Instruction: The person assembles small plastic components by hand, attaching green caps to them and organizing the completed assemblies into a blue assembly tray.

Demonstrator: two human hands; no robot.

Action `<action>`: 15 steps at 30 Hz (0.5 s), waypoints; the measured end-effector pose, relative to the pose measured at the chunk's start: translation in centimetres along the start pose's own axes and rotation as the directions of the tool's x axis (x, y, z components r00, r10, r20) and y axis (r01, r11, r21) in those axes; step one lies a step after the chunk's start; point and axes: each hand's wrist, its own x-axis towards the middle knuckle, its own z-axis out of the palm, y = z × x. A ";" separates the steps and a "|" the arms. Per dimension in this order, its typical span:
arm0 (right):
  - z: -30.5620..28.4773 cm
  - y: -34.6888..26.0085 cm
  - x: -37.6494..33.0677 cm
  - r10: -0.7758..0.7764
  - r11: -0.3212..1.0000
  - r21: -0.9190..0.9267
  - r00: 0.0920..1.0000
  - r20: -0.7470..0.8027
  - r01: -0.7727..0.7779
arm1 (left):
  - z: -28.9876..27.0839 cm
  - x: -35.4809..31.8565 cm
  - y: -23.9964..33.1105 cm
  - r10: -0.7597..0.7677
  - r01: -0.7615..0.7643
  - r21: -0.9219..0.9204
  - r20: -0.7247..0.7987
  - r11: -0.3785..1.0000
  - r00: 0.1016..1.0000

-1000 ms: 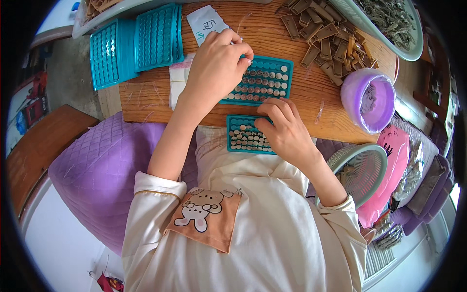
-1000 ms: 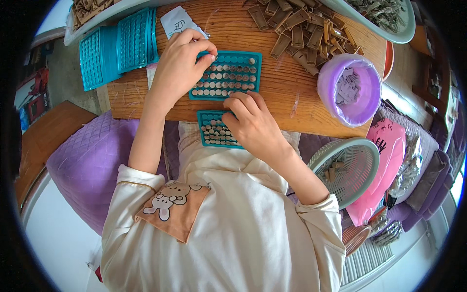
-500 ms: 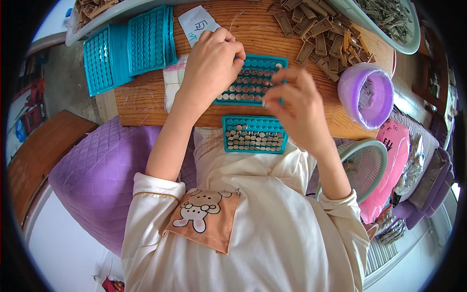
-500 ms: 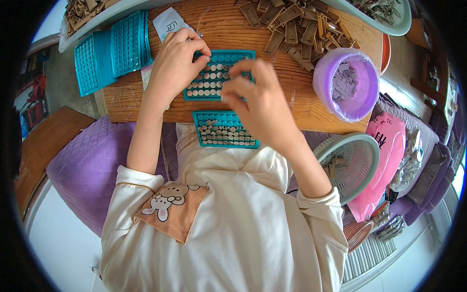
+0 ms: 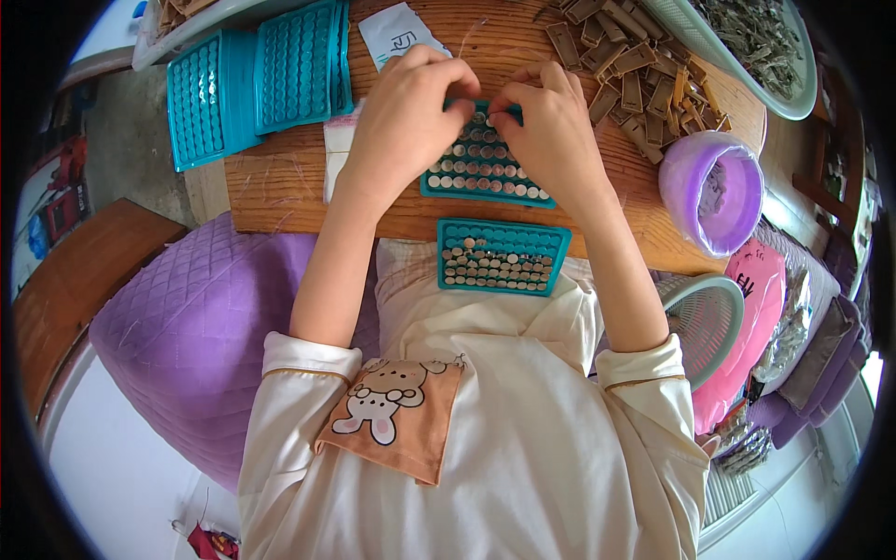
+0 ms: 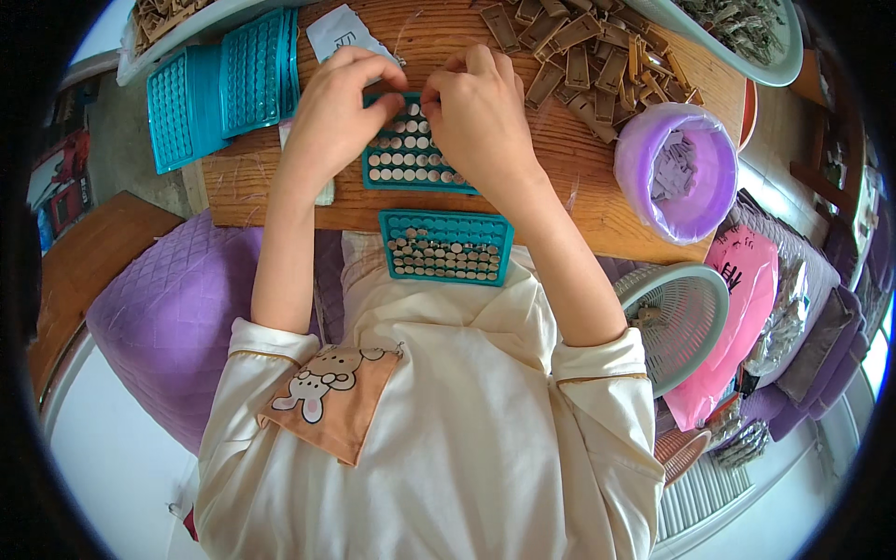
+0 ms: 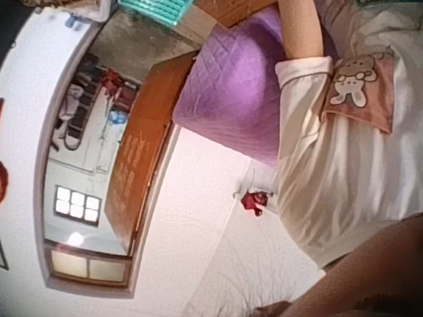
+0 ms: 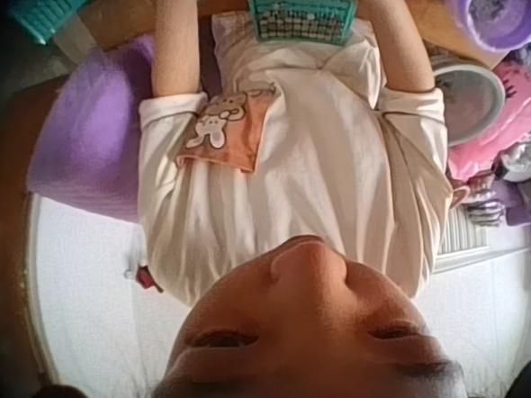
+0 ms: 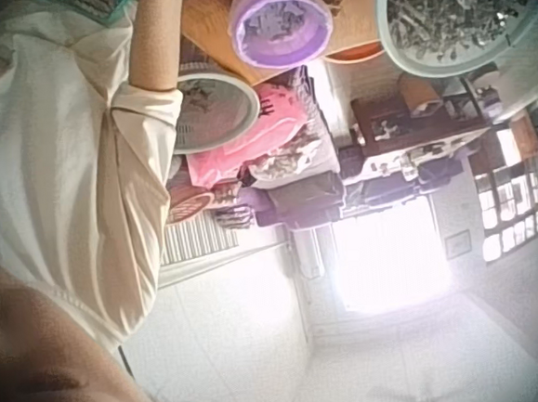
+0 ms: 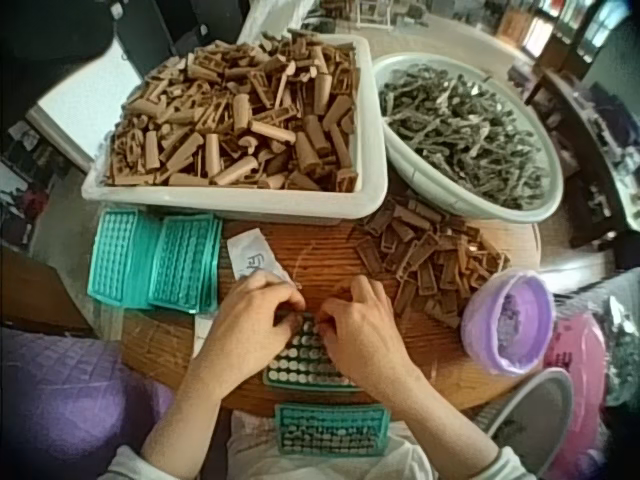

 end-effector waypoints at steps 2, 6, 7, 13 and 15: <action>0.2 -0.1 0.0 -0.009 1.000 -0.011 1.000 -0.019 0.009 | -0.4 -0.3 -0.7 -0.059 0.053 -0.077 -0.070 0.996 0.996; 0.4 -0.1 0.1 -0.020 0.998 -0.065 0.999 -0.038 0.017 | -1.9 -1.5 -0.4 -0.173 0.157 -0.136 -0.110 0.978 0.979; 0.4 -0.2 0.2 -0.019 0.996 -0.084 0.999 -0.041 0.016 | -2.0 -2.0 -0.6 -0.181 0.158 -0.165 -0.137 0.974 0.974; 0.0 -0.5 0.3 0.001 0.998 -0.065 1.000 0.002 -0.001 | -2.7 -4.7 -0.4 -0.212 0.184 -0.192 -0.136 0.964 0.968; -0.1 -0.4 0.3 0.010 0.998 -0.064 1.000 0.018 -0.009 | -2.5 -5.4 -0.3 -0.201 0.173 -0.189 -0.143 0.967 0.969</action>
